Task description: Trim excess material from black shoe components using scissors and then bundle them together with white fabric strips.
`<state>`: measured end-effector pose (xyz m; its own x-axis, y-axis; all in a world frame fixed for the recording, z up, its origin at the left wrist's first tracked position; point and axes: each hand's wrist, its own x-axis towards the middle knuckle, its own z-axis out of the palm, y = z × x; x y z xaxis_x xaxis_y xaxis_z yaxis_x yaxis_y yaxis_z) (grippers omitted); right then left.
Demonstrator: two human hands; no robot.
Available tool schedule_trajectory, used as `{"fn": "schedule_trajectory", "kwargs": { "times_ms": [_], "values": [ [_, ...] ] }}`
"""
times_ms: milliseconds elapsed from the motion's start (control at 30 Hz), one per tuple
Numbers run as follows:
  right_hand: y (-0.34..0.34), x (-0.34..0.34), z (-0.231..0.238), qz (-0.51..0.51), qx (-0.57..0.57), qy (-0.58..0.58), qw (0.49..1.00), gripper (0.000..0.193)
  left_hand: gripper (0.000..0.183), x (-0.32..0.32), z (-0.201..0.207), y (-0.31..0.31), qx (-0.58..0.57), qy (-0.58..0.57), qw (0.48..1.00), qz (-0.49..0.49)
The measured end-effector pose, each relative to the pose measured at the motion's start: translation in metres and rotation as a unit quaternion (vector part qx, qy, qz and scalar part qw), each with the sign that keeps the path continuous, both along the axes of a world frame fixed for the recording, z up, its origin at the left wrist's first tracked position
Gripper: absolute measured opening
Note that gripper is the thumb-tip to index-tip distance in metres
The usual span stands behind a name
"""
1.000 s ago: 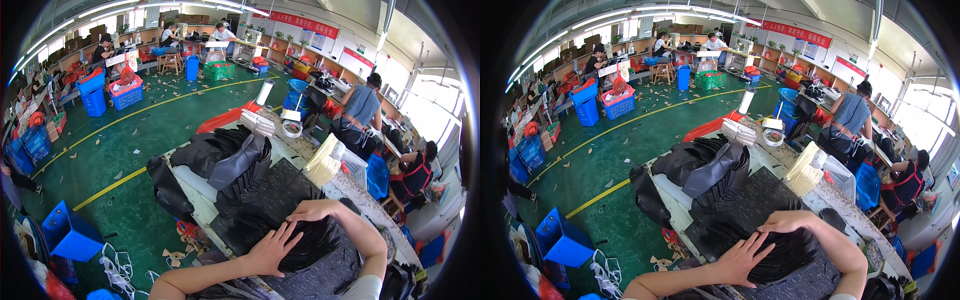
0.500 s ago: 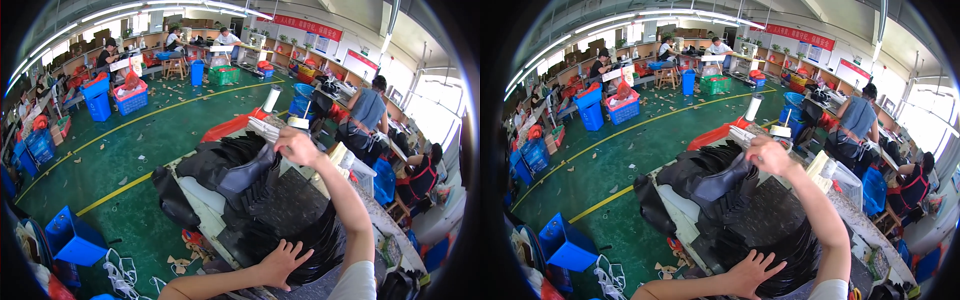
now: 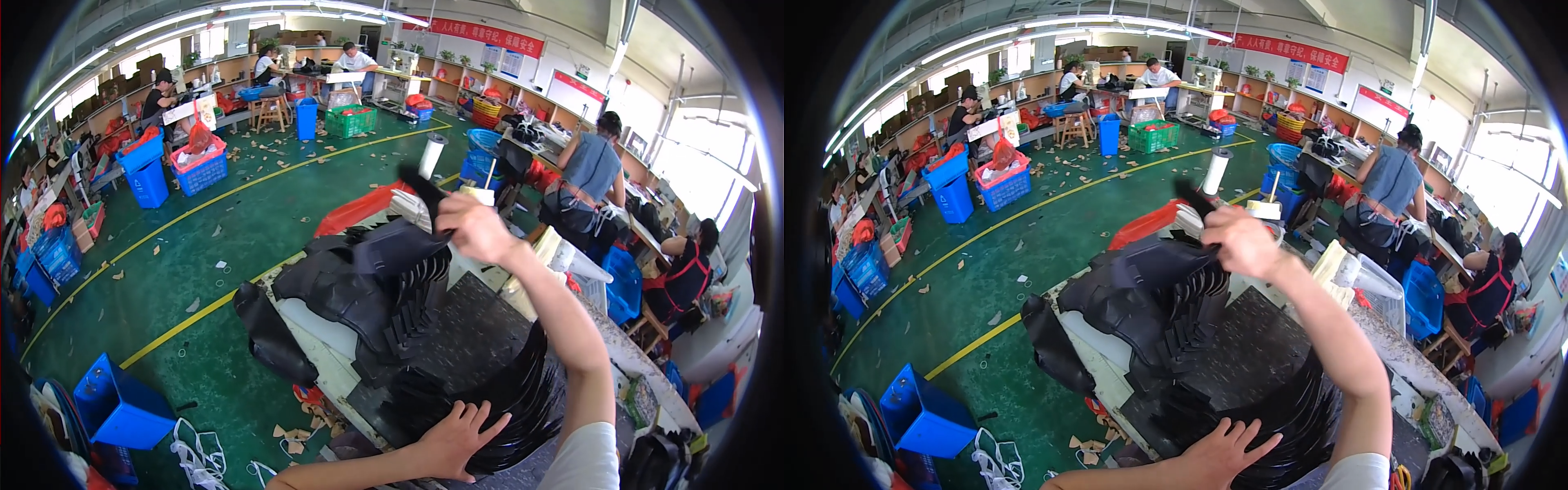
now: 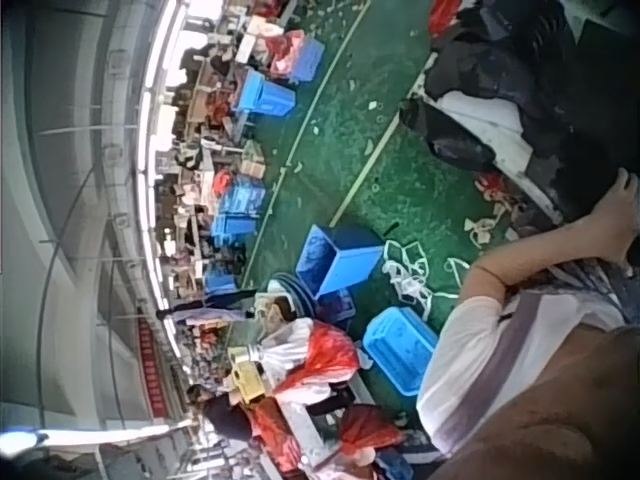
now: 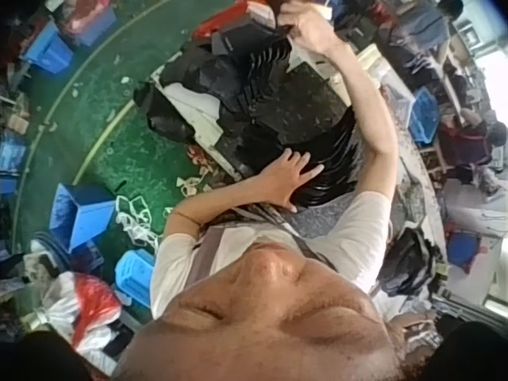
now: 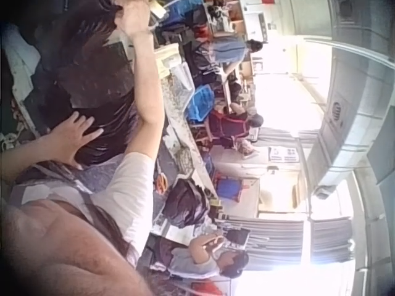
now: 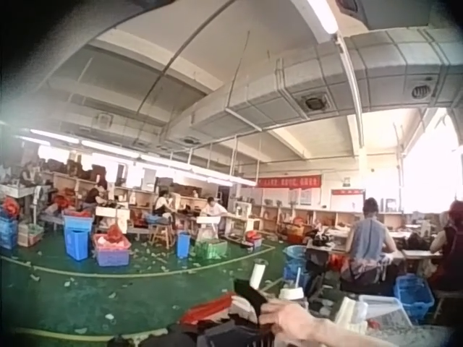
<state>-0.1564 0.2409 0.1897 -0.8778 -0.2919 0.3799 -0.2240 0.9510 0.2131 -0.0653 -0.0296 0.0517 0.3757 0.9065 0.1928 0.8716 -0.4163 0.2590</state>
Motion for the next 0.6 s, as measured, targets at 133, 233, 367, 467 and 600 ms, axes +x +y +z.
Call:
{"fn": "schedule_trajectory", "kwargs": {
  "times_ms": [133,233,367,467,600],
  "values": [
    [0.044,0.039,-0.019,-0.055,0.141,-0.020,0.988,0.017,0.120,-0.001,-0.001,0.000,0.004,0.006,1.000,0.002],
    [0.067,0.051,-0.084,-0.104,0.188,-0.065,0.974,0.011,0.120,0.001,0.009,0.000,0.002,0.003,1.000,-0.006],
    [0.061,0.039,-0.114,-0.070,0.102,-0.051,0.991,0.031,0.105,0.007,0.012,-0.002,-0.056,0.004,0.998,0.018],
    [0.056,0.032,-0.111,-0.054,0.106,-0.064,0.991,0.043,0.115,0.007,0.010,-0.004,-0.046,0.003,0.999,0.025],
    [0.049,0.037,-0.102,-0.059,0.096,-0.094,0.989,0.046,0.113,0.006,0.010,-0.003,-0.045,0.000,0.999,0.026]
  ]
}}
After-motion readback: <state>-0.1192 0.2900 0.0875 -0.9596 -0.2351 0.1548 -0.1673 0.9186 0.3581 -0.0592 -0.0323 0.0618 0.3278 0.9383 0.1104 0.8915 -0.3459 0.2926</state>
